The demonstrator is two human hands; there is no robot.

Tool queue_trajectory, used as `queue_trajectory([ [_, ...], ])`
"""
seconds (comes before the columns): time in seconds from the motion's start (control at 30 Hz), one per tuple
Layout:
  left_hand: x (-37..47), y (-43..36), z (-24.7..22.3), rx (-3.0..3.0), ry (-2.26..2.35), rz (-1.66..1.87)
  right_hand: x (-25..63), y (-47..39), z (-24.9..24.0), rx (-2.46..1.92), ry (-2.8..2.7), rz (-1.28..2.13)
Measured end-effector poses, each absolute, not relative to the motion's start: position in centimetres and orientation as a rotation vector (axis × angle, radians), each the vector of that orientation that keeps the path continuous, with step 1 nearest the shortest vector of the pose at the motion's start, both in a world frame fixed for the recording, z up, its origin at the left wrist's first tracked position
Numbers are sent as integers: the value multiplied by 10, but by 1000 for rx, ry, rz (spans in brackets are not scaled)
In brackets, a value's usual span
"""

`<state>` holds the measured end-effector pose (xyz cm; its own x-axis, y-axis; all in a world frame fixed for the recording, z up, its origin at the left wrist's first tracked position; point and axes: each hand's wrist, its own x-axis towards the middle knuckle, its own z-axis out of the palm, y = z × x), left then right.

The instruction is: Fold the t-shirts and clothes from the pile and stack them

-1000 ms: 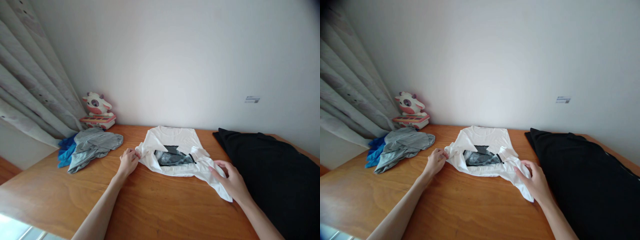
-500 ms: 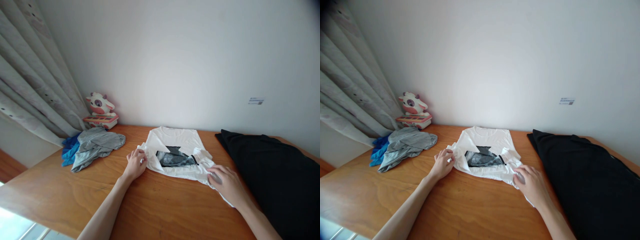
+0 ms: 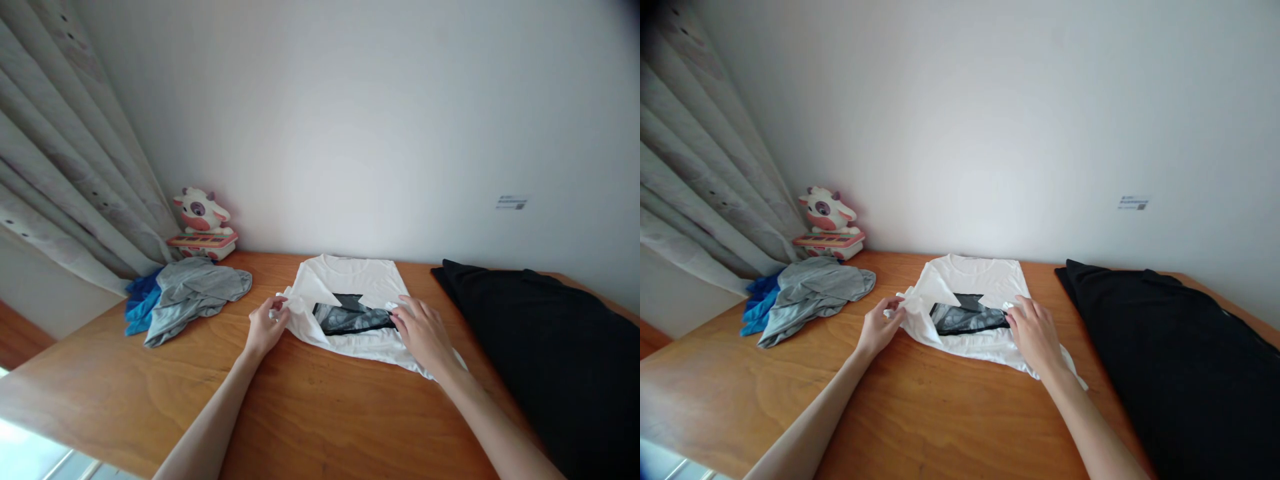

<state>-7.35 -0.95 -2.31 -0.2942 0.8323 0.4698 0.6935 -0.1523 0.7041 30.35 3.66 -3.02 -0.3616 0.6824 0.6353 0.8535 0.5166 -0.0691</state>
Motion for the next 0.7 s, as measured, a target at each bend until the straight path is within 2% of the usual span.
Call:
queue_trajectory([
  [0.17,-84,-14,-19,1479,1612,1780,314,10,-27,-1043,-2007,157],
  [0.3,-88,-14,-20,1412,1694,1824,323,-15,-18,-1041,-2041,577],
  [0.4,-85,-14,-22,1528,1810,1702,325,-20,-18,-1064,-2093,528],
  [0.53,-79,-12,-31,1849,2089,1260,330,-12,-30,-1230,-2076,312],
  [0.7,-81,-12,-38,2054,2266,902,346,-4,-43,-1388,-2016,305],
])
